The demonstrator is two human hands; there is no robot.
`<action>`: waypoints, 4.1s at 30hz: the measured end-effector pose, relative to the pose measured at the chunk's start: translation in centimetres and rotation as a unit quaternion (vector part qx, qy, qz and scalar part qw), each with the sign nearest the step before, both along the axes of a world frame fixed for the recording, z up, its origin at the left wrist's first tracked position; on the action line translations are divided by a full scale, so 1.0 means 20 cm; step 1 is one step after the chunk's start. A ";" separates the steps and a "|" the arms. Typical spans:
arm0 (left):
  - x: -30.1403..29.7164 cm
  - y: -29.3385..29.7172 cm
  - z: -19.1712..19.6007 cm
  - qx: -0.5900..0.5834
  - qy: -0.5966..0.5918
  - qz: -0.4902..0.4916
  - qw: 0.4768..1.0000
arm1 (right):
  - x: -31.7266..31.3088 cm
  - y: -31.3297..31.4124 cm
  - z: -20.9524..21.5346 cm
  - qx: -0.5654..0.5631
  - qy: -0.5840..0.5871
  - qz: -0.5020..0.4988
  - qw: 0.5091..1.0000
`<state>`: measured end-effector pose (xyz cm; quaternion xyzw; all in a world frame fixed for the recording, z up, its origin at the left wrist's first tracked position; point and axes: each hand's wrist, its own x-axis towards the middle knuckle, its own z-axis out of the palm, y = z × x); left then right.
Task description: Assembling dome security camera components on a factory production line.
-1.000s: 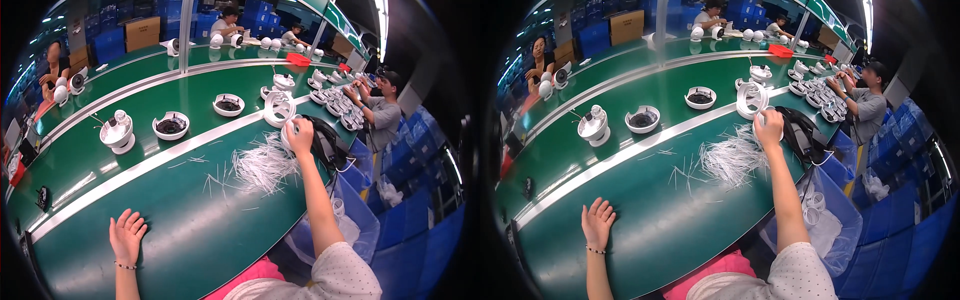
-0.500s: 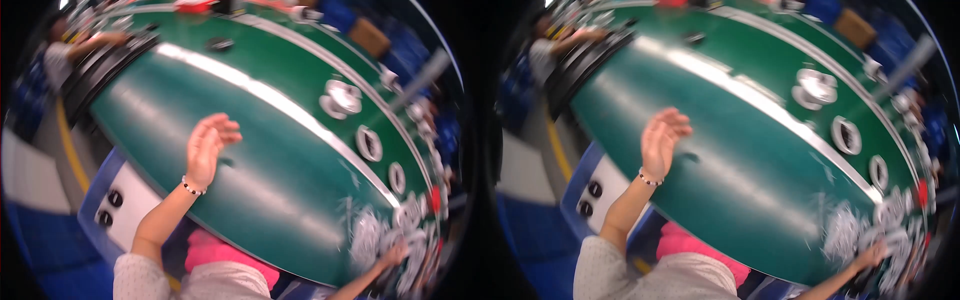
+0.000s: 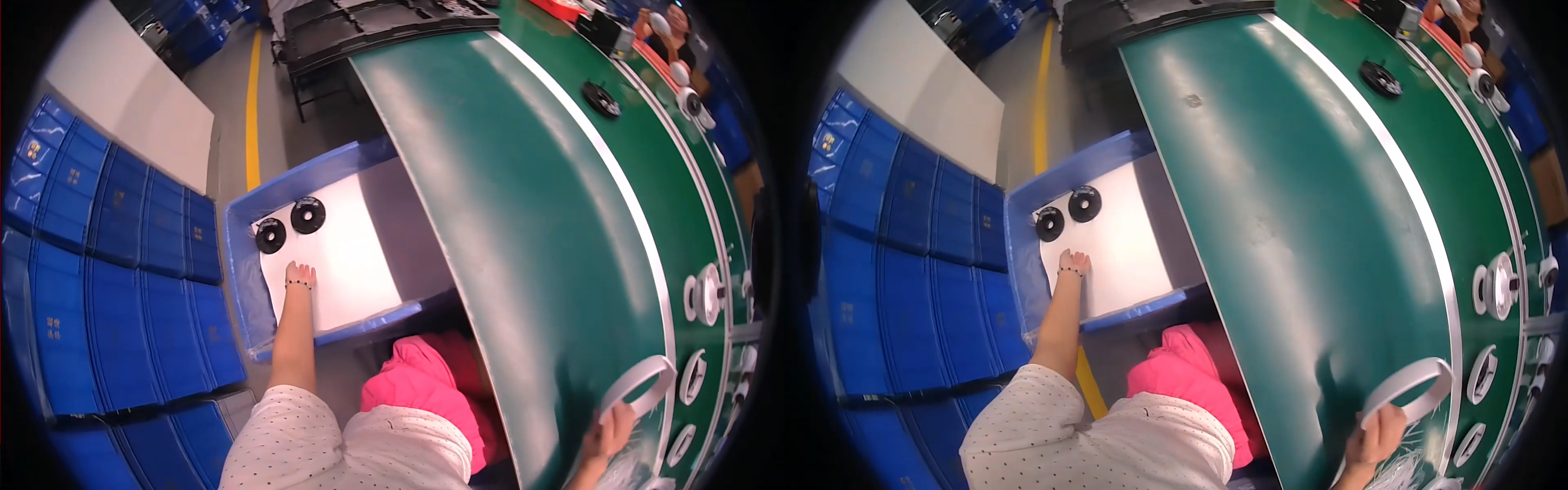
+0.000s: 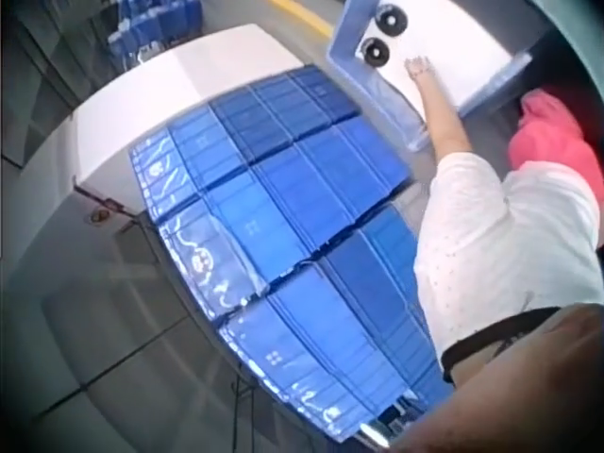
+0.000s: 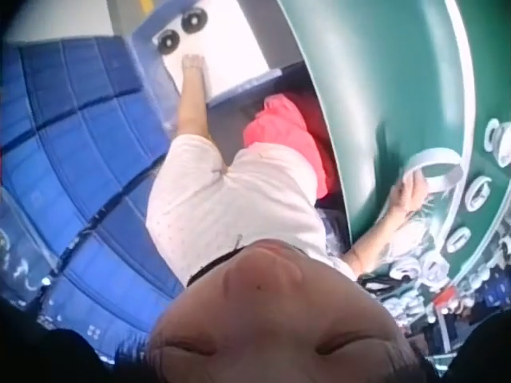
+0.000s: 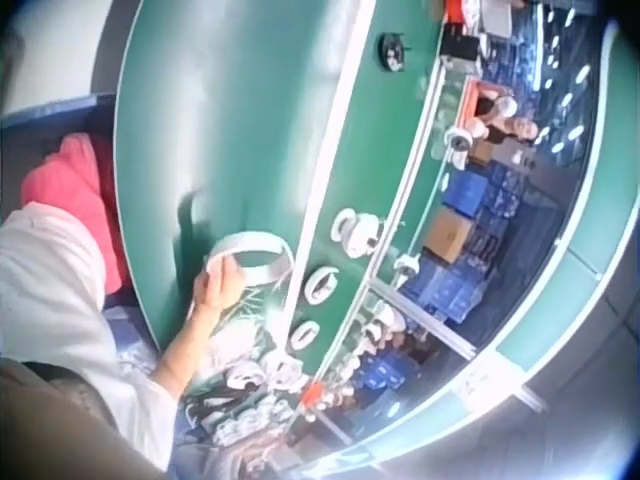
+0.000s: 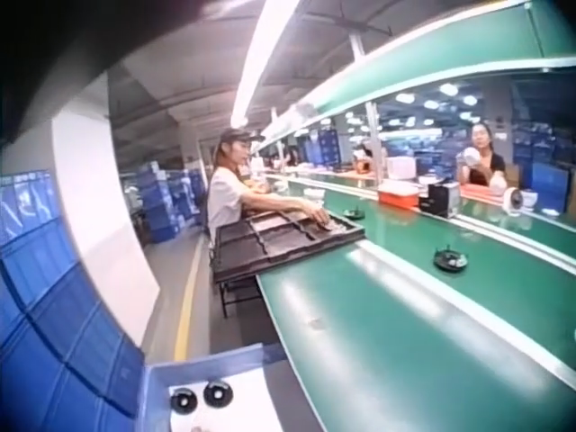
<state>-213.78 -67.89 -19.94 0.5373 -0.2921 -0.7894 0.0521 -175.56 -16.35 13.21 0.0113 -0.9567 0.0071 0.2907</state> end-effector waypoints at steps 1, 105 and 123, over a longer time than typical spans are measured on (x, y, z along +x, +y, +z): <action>0.01 -0.01 -0.01 0.028 0.014 0.017 0.999 | -0.07 -0.06 0.00 -0.018 -0.011 0.004 1.000; 0.68 2.60 1.73 0.467 0.334 -0.739 0.353 | -0.46 0.26 0.23 -0.387 0.114 -0.207 0.891; 0.80 2.62 1.70 0.369 0.325 -0.730 0.474 | -0.47 0.24 0.16 -0.340 0.061 -0.246 0.905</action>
